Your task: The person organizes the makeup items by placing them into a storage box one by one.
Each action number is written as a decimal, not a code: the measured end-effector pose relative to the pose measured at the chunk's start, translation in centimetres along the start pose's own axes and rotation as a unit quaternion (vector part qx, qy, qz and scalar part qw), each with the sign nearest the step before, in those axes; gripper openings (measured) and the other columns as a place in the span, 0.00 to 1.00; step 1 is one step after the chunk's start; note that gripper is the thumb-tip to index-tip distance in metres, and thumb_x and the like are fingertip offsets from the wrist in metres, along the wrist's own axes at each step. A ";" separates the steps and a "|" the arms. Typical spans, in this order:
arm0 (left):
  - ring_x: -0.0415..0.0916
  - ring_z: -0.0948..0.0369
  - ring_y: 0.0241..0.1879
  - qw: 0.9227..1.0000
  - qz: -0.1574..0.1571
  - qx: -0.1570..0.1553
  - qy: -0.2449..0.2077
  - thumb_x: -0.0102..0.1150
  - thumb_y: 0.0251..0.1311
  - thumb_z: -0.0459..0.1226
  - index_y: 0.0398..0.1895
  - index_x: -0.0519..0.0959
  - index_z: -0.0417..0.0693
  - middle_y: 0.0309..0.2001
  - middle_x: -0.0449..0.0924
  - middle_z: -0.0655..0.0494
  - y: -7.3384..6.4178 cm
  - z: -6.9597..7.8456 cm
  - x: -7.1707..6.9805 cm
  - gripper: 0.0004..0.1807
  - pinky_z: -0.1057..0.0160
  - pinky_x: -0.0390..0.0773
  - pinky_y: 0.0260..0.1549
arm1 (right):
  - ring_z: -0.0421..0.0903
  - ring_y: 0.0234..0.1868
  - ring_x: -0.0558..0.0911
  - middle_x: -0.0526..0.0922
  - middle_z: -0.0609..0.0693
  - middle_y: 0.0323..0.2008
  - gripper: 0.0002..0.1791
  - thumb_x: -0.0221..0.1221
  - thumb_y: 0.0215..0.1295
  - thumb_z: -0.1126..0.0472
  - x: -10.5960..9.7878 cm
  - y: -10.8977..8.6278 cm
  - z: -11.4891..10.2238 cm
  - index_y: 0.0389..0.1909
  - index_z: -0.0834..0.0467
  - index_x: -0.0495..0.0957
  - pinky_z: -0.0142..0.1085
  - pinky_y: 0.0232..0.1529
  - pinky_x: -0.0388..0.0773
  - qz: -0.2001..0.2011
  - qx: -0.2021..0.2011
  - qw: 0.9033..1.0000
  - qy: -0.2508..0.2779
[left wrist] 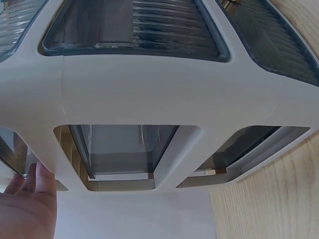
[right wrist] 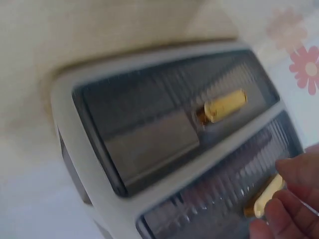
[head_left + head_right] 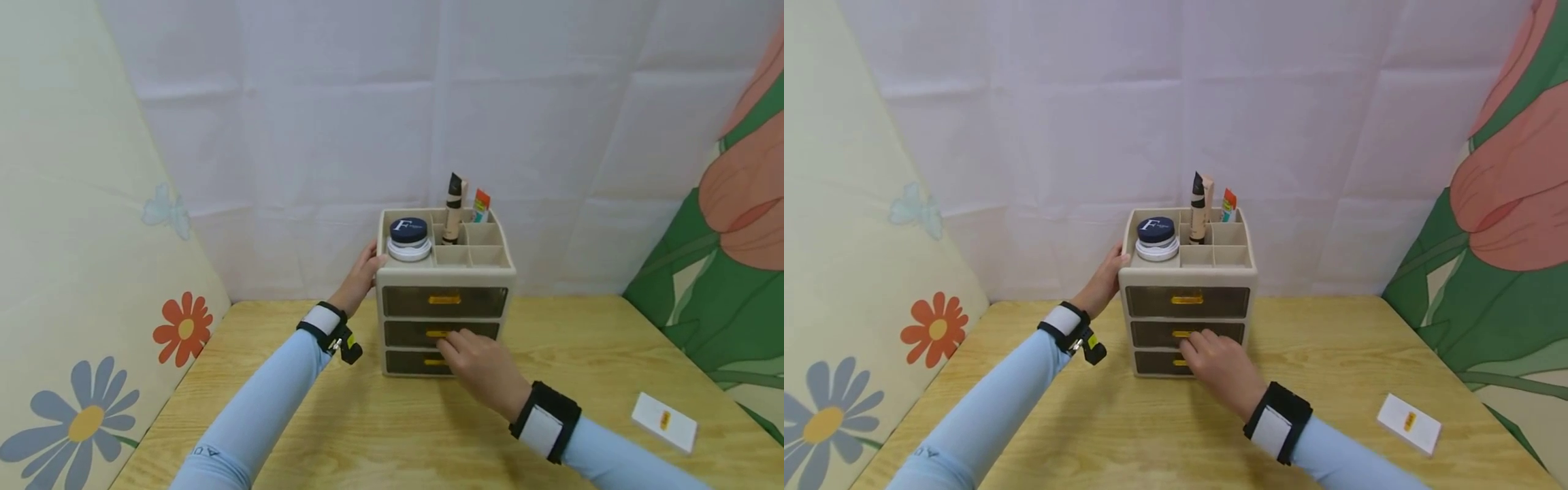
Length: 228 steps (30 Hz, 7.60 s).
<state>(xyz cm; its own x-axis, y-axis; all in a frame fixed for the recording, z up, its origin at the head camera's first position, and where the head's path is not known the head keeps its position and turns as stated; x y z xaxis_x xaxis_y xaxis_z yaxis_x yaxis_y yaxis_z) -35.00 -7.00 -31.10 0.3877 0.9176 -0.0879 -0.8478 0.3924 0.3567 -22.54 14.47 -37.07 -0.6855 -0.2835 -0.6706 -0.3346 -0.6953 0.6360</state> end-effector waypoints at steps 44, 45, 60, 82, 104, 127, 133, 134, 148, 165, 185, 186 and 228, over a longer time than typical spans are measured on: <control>0.60 0.49 0.64 1.000 0.002 -0.001 -0.005 0.39 0.66 0.47 0.76 0.48 0.47 0.71 0.54 0.43 -0.1 0.2 0.1 0.37 0.46 0.62 0.61 | 0.47 0.22 0.76 0.78 0.56 0.27 0.32 0.23 0.77 0.69 4.6 -1.8 -1.5 0.27 0.65 0.77 0.36 0.17 0.74 -0.009 -0.037 0.997 -0.072; 0.60 0.49 0.64 1.000 0.002 -0.001 -0.008 0.39 0.66 0.47 0.76 0.48 0.47 0.71 0.54 0.43 -0.1 0.1 0.1 0.37 0.46 0.62 0.61 | 0.47 0.22 0.76 0.78 0.56 0.27 0.33 0.22 0.77 0.69 4.6 -1.8 -1.6 0.27 0.65 0.77 0.36 0.17 0.74 -0.011 -0.035 0.997 -0.070; 0.60 0.48 0.64 1.000 0.002 -0.002 -0.001 0.39 0.66 0.47 0.76 0.47 0.46 0.71 0.54 0.42 -0.1 0.1 0.1 0.37 0.46 0.62 0.61 | 0.44 0.17 0.67 0.70 0.51 0.20 0.34 0.19 0.78 0.67 3.2 -2.3 -2.9 0.21 0.62 0.73 0.33 0.11 0.62 0.016 -0.023 0.998 -0.048; 0.57 0.47 0.65 1.000 -0.013 -0.013 -0.015 0.35 0.70 0.41 0.76 0.45 0.44 0.72 0.51 0.39 -0.5 1.2 0.0 0.33 0.46 0.59 0.63 | 0.41 0.18 0.68 0.70 0.48 0.21 0.33 0.20 0.79 0.65 0.3 -3.6 -5.6 0.22 0.59 0.72 0.30 0.12 0.58 0.002 -0.021 1.000 -0.013; 0.59 0.50 0.65 1.000 -0.001 -0.008 0.003 0.38 0.67 0.48 0.77 0.46 0.47 0.71 0.53 0.44 -0.2 0.4 0.1 0.37 0.47 0.61 0.62 | 0.42 0.20 0.73 0.73 0.48 0.23 0.29 0.28 0.78 0.67 -1.2 -5.0 -7.7 0.23 0.59 0.74 0.29 0.18 0.73 0.054 -0.039 0.998 0.005; 0.57 0.50 0.66 1.000 0.000 -0.013 -0.002 0.38 0.69 0.46 0.76 0.47 0.48 0.72 0.53 0.44 0.0 0.4 -0.1 0.35 0.46 0.59 0.63 | 0.39 0.19 0.71 0.72 0.46 0.22 0.27 0.26 0.72 0.69 -2.1 -5.1 -7.5 0.21 0.57 0.72 0.26 0.17 0.70 0.029 -0.040 0.998 0.046; 0.59 0.51 0.65 1.000 -0.001 -0.013 -0.004 0.38 0.69 0.45 0.76 0.47 0.48 0.71 0.53 0.46 -0.1 0.4 -0.1 0.34 0.48 0.62 0.62 | 0.34 0.18 0.66 0.70 0.41 0.20 0.27 0.30 0.73 0.62 -3.9 -4.2 -6.9 0.20 0.54 0.73 0.23 0.15 0.64 0.019 -0.007 0.995 0.100; 0.59 0.51 0.65 1.000 -0.001 -0.013 -0.004 0.38 0.69 0.45 0.76 0.47 0.48 0.71 0.53 0.45 -0.1 0.4 -0.1 0.34 0.48 0.62 0.61 | 0.33 0.18 0.67 0.70 0.40 0.20 0.27 0.31 0.75 0.59 -4.2 -4.0 -6.6 0.20 0.53 0.74 0.23 0.15 0.64 0.017 -0.001 0.994 0.108; 0.58 0.52 0.66 1.000 -0.003 -0.015 0.002 0.39 0.68 0.47 0.77 0.46 0.49 0.72 0.53 0.46 0.0 0.3 0.0 0.36 0.47 0.60 0.63 | 0.35 0.25 0.78 0.79 0.40 0.27 0.22 0.48 0.71 0.41 -7.8 -5.8 -0.2 0.31 0.50 0.81 0.30 0.20 0.73 -0.041 0.084 0.989 0.119; 0.61 0.52 0.63 1.000 -0.004 -0.007 0.001 0.39 0.66 0.48 0.76 0.47 0.48 0.71 0.54 0.46 0.0 0.3 -0.1 0.37 0.48 0.62 0.60 | 0.56 0.45 0.81 0.81 0.58 0.47 0.31 0.69 0.54 0.48 -7.4 -13.4 6.2 0.51 0.67 0.78 0.49 0.40 0.78 -0.351 0.307 0.854 0.230; 0.57 0.52 0.66 1.000 -0.005 -0.014 0.006 0.38 0.67 0.48 0.77 0.47 0.49 0.72 0.53 0.47 -0.1 0.4 -0.2 0.36 0.46 0.59 0.63 | 0.40 0.33 0.71 0.73 0.45 0.34 0.35 0.75 0.40 0.44 -5.5 -18.4 5.8 0.46 0.59 0.77 0.38 0.33 0.73 -0.407 0.346 0.813 0.232; 0.57 0.52 0.66 1.000 -0.004 -0.015 0.007 0.39 0.67 0.48 0.77 0.47 0.50 0.72 0.53 0.47 -0.1 0.4 -0.1 0.36 0.46 0.59 0.63 | 0.40 0.32 0.71 0.73 0.45 0.34 0.34 0.76 0.40 0.45 -5.4 -18.4 5.8 0.46 0.58 0.78 0.37 0.32 0.73 -0.405 0.343 0.816 0.231; 0.58 0.53 0.66 1.000 -0.003 -0.008 -0.008 0.41 0.66 0.48 0.77 0.47 0.48 0.73 0.52 0.48 0.3 0.3 -0.4 0.38 0.48 0.63 0.61 | 0.33 0.24 0.64 0.68 0.43 0.27 0.13 0.66 0.56 0.59 -6.8 -13.1 5.2 0.40 0.60 0.78 0.31 0.22 0.64 -0.355 0.236 0.872 0.240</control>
<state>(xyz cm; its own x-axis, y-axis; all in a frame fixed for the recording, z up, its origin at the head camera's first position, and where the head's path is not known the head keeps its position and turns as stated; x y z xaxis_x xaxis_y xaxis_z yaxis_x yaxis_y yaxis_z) -35.27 -7.27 -30.72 0.3982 0.9142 -0.0756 -0.8508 0.3989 0.3421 -16.89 28.93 -38.82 0.1157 -0.2151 -0.9697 -0.8713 -0.4907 0.0049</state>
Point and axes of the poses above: each hand's wrist, its own y-axis towards the middle knuckle, its own x-axis out of the palm, z = x × y, the point moved 2 cm from there along y, towards the middle knuckle
